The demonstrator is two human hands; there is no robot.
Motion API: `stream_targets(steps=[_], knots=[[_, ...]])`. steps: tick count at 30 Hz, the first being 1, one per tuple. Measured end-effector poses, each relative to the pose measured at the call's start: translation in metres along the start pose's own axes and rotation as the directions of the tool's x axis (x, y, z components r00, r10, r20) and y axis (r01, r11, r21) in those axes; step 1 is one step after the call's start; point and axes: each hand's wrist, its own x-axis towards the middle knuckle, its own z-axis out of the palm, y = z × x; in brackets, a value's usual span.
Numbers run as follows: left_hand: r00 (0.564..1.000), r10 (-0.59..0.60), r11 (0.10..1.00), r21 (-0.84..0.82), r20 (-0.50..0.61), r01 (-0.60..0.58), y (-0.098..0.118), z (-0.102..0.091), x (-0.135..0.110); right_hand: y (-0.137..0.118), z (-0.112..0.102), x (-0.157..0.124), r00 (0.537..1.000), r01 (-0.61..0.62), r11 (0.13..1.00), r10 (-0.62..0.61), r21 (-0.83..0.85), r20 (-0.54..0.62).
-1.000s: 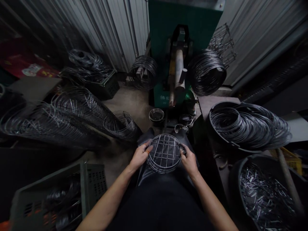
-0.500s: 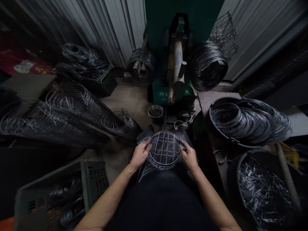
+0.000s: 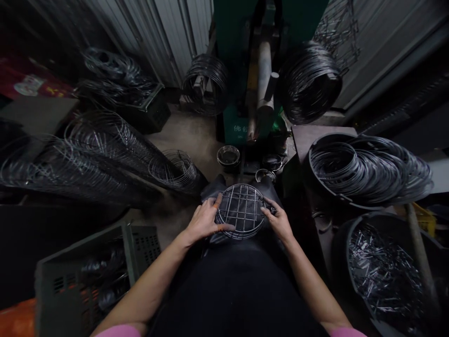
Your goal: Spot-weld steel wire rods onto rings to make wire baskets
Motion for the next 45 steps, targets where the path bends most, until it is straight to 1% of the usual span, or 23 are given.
stream_targets(steps=[6, 11, 13, 16, 17, 18, 19, 21, 22, 24, 26, 27, 28, 30, 31, 33, 34, 36, 38, 39, 40, 41, 45], knots=[[0.999, -0.033, 0.979, 0.199, -0.017, 0.035, 0.010, 0.006, -0.002, 0.004, 0.002, -0.002, 1.000, -0.012, 1.000, 0.012, 0.000, 0.007], [0.997, -0.073, 0.972, 0.225, -0.012, 0.074, 0.016, 0.004, -0.004, 0.005, 0.002, -0.006, 1.000, -0.014, 0.999, 0.014, 0.041, 0.002], [0.997, -0.079, 0.977, 0.196, -0.010, 0.080, 0.017, 0.004, -0.004, 0.006, -0.001, -0.001, 0.998, -0.069, 0.992, 0.067, 0.107, 0.018], [0.998, -0.067, 0.991, 0.120, 0.002, 0.067, 0.016, 0.005, -0.003, 0.013, -0.010, 0.018, 0.972, -0.235, 0.927, 0.234, 0.294, 0.038], [0.998, -0.063, 0.994, 0.086, 0.006, 0.062, 0.015, 0.004, -0.002, 0.017, -0.013, 0.026, 0.965, -0.249, 0.897, 0.262, 0.366, 0.014], [0.998, -0.061, 0.997, 0.044, 0.008, 0.060, 0.013, 0.003, -0.001, 0.021, -0.014, 0.035, 0.963, -0.223, 0.877, 0.265, 0.425, -0.041], [0.998, -0.060, 0.998, -0.009, 0.008, 0.060, 0.010, 0.001, 0.001, 0.026, -0.015, 0.044, 0.963, -0.166, 0.875, 0.243, 0.454, -0.116], [0.998, -0.067, 0.986, -0.153, -0.001, 0.066, 0.005, -0.008, 0.007, 0.037, -0.013, 0.058, 0.954, -0.044, 0.918, 0.155, 0.394, -0.255], [0.997, -0.081, 0.968, -0.238, -0.011, 0.077, 0.002, -0.014, 0.012, 0.043, -0.011, 0.062, 0.951, -0.009, 0.947, 0.108, 0.320, -0.291], [0.992, -0.124, 0.916, -0.387, -0.021, 0.107, 0.000, -0.030, 0.030, 0.053, -0.007, 0.066, 0.953, 0.019, 0.984, 0.037, 0.179, -0.301], [0.987, -0.158, 0.882, -0.450, -0.006, 0.139, 0.002, -0.046, 0.056, 0.060, -0.004, 0.067, 0.953, 0.022, 0.988, 0.025, 0.150, -0.302], [0.987, -0.157, 0.885, -0.442, 0.014, 0.147, 0.006, -0.052, 0.072, 0.061, -0.004, 0.067, 0.946, 0.017, 0.980, 0.049, 0.200, -0.320], [0.989, -0.142, 0.899, -0.412, 0.042, 0.146, 0.011, -0.057, 0.090, 0.062, -0.006, 0.068, 0.934, 0.005, 0.957, 0.099, 0.291, -0.343], [0.984, -0.089, 0.937, -0.321, 0.152, 0.134, 0.024, -0.059, 0.124, 0.062, -0.012, 0.068, 0.904, -0.029, 0.850, 0.247, 0.526, -0.349], [0.968, -0.072, 0.949, -0.282, 0.242, 0.141, 0.031, -0.057, 0.139, 0.062, -0.016, 0.068, 0.890, -0.054, 0.775, 0.323, 0.629, -0.321], [0.902, -0.074, 0.958, -0.222, 0.425, 0.183, 0.044, -0.048, 0.164, 0.061, -0.024, 0.066, 0.875, -0.122, 0.650, 0.427, 0.750, -0.228], [0.852, -0.084, 0.956, -0.200, 0.516, 0.215, 0.049, -0.042, 0.172, 0.060, -0.028, 0.064, 0.873, -0.156, 0.612, 0.452, 0.776, -0.181], [0.730, -0.098, 0.946, -0.165, 0.676, 0.280, 0.054, -0.030, 0.181, 0.060, -0.033, 0.059, 0.872, -0.207, 0.555, 0.479, 0.805, -0.106], [0.607, -0.077, 0.940, -0.146, 0.791, 0.309, 0.054, -0.022, 0.182, 0.061, -0.037, 0.055, 0.873, -0.221, 0.509, 0.483, 0.832, -0.064], [0.569, -0.057, 0.943, -0.143, 0.821, 0.302, 0.052, -0.021, 0.180, 0.061, -0.038, 0.053, 0.877, -0.217, 0.487, 0.478, 0.846, -0.051], [0.561, -0.036, 0.950, -0.146, 0.827, 0.277, 0.050, -0.022, 0.178, 0.060, -0.039, 0.052, 0.882, -0.208, 0.466, 0.469, 0.860, -0.040], [0.569, -0.017, 0.958, -0.148, 0.822, 0.244, 0.049, -0.025, 0.175, 0.060, -0.039, 0.051, 0.891, -0.198, 0.447, 0.454, 0.872, -0.030], [0.638, 0.045, 0.979, -0.162, 0.769, 0.125, 0.047, -0.049, 0.155, 0.052, -0.038, 0.047, 0.915, -0.184, 0.387, 0.403, 0.903, 0.014]])
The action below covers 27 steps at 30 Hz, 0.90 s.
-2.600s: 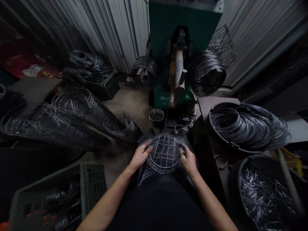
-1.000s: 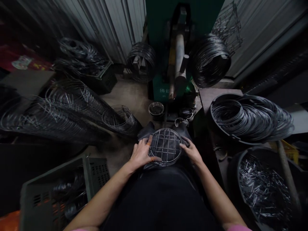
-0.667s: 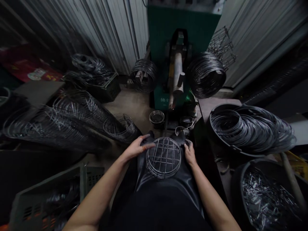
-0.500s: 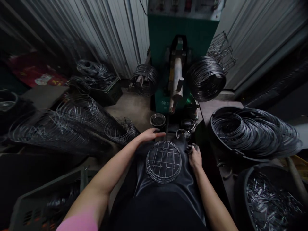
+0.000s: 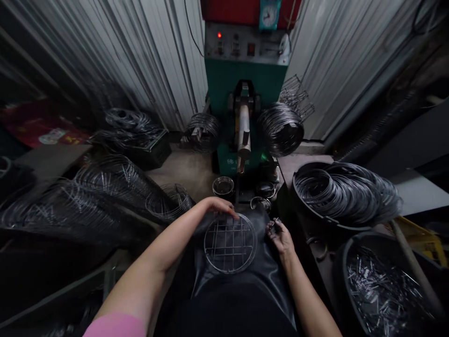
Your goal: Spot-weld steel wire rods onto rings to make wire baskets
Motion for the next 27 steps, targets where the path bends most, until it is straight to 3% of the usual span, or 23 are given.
stream_targets(steps=[3, 8, 13, 17, 20, 24, 27], knots=[[0.997, 0.057, 0.997, 0.053, -0.046, -0.054, 0.003, 0.006, -0.027, -0.004, 0.008, -0.008, 1.000, -0.011, 1.000, 0.011, -0.005, 0.012], [0.945, 0.142, 0.977, 0.196, -0.295, -0.086, -0.004, 0.025, -0.061, -0.004, 0.016, -0.027, 0.995, 0.092, 0.993, -0.090, -0.080, 0.031], [0.902, 0.181, 0.979, 0.156, -0.392, -0.129, -0.024, 0.040, -0.083, 0.036, 0.003, -0.059, 0.976, 0.185, 0.924, -0.213, -0.334, -0.047], [0.893, 0.179, 0.982, 0.135, -0.413, -0.135, -0.032, 0.049, -0.095, 0.073, -0.011, -0.083, 0.956, 0.270, 0.782, -0.287, -0.561, 0.059], [0.886, 0.184, 0.982, 0.107, -0.426, -0.153, -0.036, 0.055, -0.101, 0.084, -0.013, -0.091, 0.922, 0.363, 0.659, -0.355, -0.659, 0.152], [0.866, 0.190, 0.982, 0.101, -0.463, -0.162, -0.039, 0.062, -0.108, 0.071, -0.005, -0.091, 0.859, 0.460, 0.499, -0.461, -0.734, 0.225], [0.843, 0.193, 0.981, 0.078, -0.502, -0.178, -0.041, 0.069, -0.111, 0.046, -0.004, -0.084, 0.761, 0.555, 0.307, -0.563, -0.773, 0.323]])
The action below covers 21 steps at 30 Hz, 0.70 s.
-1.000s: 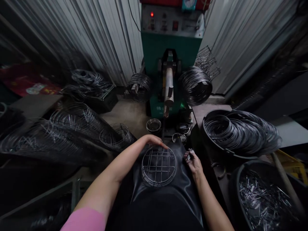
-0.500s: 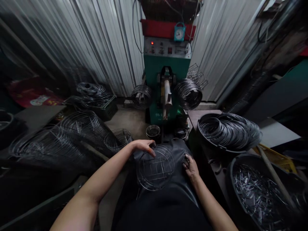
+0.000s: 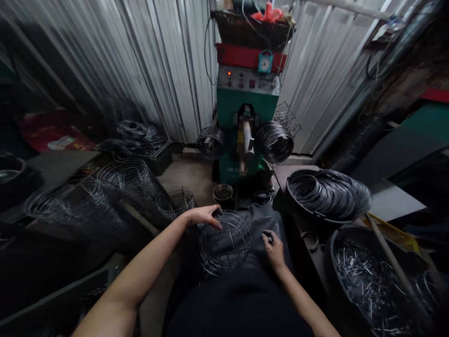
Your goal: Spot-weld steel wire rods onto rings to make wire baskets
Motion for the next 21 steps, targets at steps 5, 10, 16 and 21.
stream_targets(steps=[5, 10, 16, 21], knots=[[0.991, 0.056, 0.996, -0.065, -0.118, -0.064, 0.010, 0.006, -0.016, 0.018, -0.025, 0.025, 0.998, 0.056, 0.980, -0.060, -0.190, -0.016], [0.868, 0.289, 0.955, 0.191, -0.405, -0.229, 0.042, -0.005, -0.024, 0.003, -0.024, 0.046, 0.992, 0.030, 0.984, -0.007, -0.174, 0.127], [0.686, 0.440, 0.871, 0.461, -0.580, -0.169, 0.059, -0.011, 0.023, -0.105, -0.012, 0.093, 0.906, 0.080, 0.996, -0.060, -0.030, 0.419], [0.696, 0.447, 0.849, 0.513, -0.563, -0.130, 0.057, 0.001, 0.061, -0.138, 0.021, 0.129, 0.843, 0.049, 0.991, 0.025, -0.124, 0.538]])
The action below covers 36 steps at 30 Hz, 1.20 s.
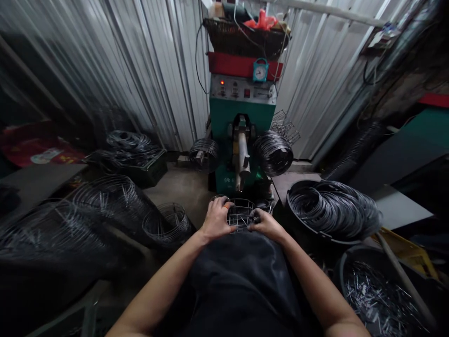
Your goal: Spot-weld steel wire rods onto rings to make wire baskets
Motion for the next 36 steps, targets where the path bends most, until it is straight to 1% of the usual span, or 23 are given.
stream_targets(steps=[3, 6, 8, 12, 14, 17, 19, 22, 25, 28, 32, 36], knots=[[0.999, -0.048, 0.999, -0.001, 0.016, 0.048, -0.002, 0.011, 0.006, 0.010, 0.015, 0.017, 0.992, 0.022, 0.997, -0.031, -0.073, -0.122], [0.994, -0.106, 0.994, 0.018, 0.031, 0.106, -0.006, 0.016, 0.011, 0.024, 0.027, 0.022, 0.973, 0.071, 0.993, -0.088, -0.090, -0.212], [0.992, -0.116, 0.993, 0.041, 0.055, 0.114, -0.009, 0.019, 0.014, 0.031, 0.031, 0.023, 0.971, 0.076, 0.995, -0.088, -0.062, -0.221], [0.989, -0.105, 0.993, 0.059, 0.104, 0.099, -0.009, 0.026, 0.014, 0.039, 0.029, 0.029, 0.983, 0.023, 0.999, -0.014, 0.048, -0.184], [0.988, -0.097, 0.994, 0.059, 0.124, 0.090, -0.006, 0.030, 0.013, 0.042, 0.030, 0.032, 0.980, 0.009, 0.997, 0.006, 0.075, -0.200], [0.986, -0.099, 0.995, 0.046, 0.132, 0.094, -0.003, 0.033, 0.013, 0.046, 0.037, 0.031, 0.960, 0.057, 0.996, -0.036, 0.067, -0.277], [0.986, -0.101, 0.995, 0.021, 0.130, 0.099, -0.002, 0.034, 0.012, 0.048, 0.043, 0.027, 0.954, 0.095, 0.994, -0.075, 0.055, -0.291], [0.987, -0.094, 0.995, -0.001, 0.131, 0.095, -0.002, 0.033, 0.011, 0.046, 0.045, 0.021, 0.972, 0.106, 0.991, -0.087, 0.078, -0.219], [0.987, -0.103, 0.995, 0.010, 0.127, 0.103, -0.004, 0.031, 0.011, 0.042, 0.038, 0.020, 0.990, 0.088, 0.991, -0.075, 0.102, -0.123], [0.986, -0.118, 0.993, 0.013, 0.116, 0.117, -0.004, 0.028, 0.011, 0.037, 0.030, 0.021, 0.994, 0.100, 0.992, -0.096, 0.079, -0.056], [0.989, -0.119, 0.993, 0.007, 0.088, 0.119, -0.006, 0.025, 0.011, 0.036, 0.024, 0.021, 0.983, 0.181, 0.983, -0.181, 0.001, 0.035], [0.992, -0.105, 0.994, -0.027, 0.064, 0.107, -0.010, 0.023, 0.011, 0.037, 0.021, 0.021, 0.947, 0.312, 0.941, -0.297, -0.133, 0.120]])
